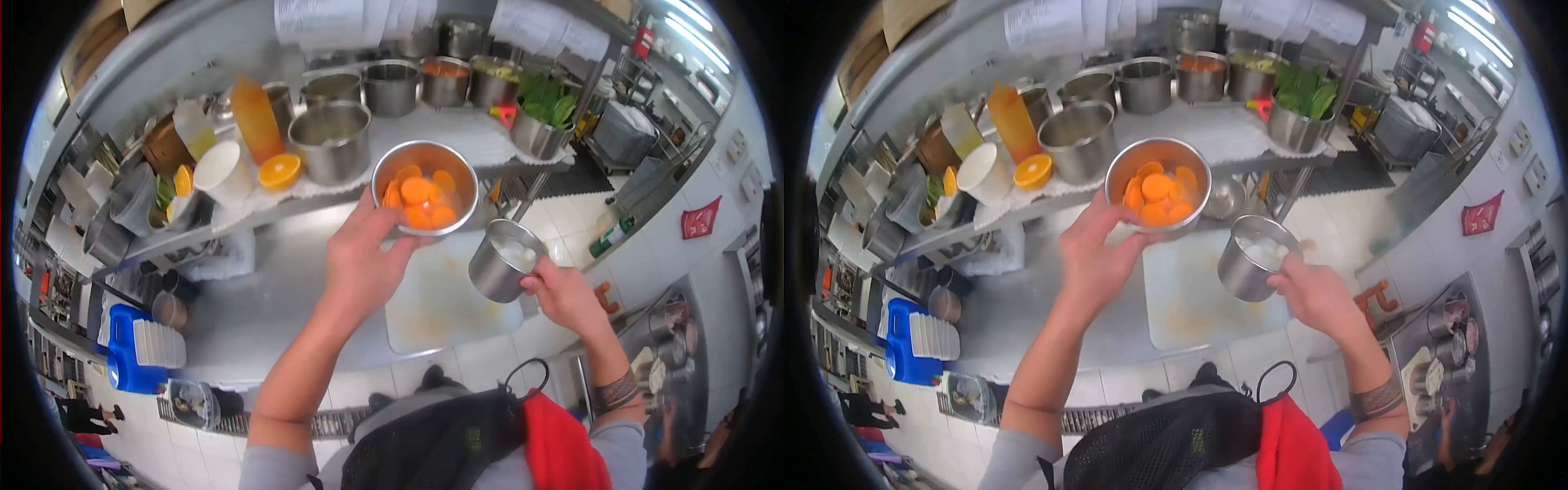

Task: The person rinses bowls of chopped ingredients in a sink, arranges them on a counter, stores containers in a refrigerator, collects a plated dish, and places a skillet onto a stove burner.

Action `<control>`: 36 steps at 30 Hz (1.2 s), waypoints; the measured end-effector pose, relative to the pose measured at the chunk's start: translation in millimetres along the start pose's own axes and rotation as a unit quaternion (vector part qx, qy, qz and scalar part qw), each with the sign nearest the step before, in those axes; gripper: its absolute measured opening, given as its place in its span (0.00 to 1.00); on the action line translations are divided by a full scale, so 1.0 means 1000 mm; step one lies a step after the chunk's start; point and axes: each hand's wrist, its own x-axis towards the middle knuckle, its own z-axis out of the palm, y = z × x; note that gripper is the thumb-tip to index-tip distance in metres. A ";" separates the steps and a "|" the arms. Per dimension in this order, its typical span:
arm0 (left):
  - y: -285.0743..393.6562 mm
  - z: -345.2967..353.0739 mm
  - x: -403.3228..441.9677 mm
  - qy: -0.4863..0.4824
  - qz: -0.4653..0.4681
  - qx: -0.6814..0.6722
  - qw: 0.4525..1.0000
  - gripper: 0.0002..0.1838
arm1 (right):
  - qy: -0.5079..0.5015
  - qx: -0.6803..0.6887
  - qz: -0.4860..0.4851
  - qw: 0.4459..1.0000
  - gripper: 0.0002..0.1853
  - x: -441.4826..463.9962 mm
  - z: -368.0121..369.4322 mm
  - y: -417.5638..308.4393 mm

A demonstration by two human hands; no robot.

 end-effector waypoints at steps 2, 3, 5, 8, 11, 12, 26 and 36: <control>0.008 -0.010 -0.032 -0.030 0.000 -0.032 0.999 0.13 | 0.010 -0.064 -0.003 0.998 0.09 -0.018 0.023 0.009; -0.022 -0.017 -0.057 -0.041 -0.027 -0.031 0.998 0.13 | -0.017 -0.054 0.003 0.998 0.09 -0.012 0.066 0.012; -0.043 -0.020 -0.096 -0.067 -0.031 0.009 0.997 0.13 | -0.027 -0.064 -0.020 0.997 0.09 -0.013 0.110 0.027; -0.080 -0.013 -0.164 -0.038 -0.081 0.025 0.996 0.16 | -0.072 -0.032 -0.024 0.997 0.11 -0.011 0.172 0.046; -0.121 -0.010 -0.225 -0.042 -0.149 0.088 0.984 0.15 | -0.080 -0.063 -0.049 0.994 0.09 -0.002 0.234 0.069; -0.126 -0.012 -0.236 -0.033 -0.163 0.100 0.981 0.15 | -0.092 -0.058 -0.066 0.992 0.09 0.002 0.246 0.072; -0.083 -0.068 -0.349 0.102 -0.452 0.241 0.853 0.15 | -0.186 0.175 -0.269 0.929 0.20 0.085 0.265 -0.054; -0.105 -0.046 -0.336 -0.167 -0.242 -0.046 0.955 0.17 | -0.241 0.555 0.149 0.782 0.48 -0.060 0.320 -0.092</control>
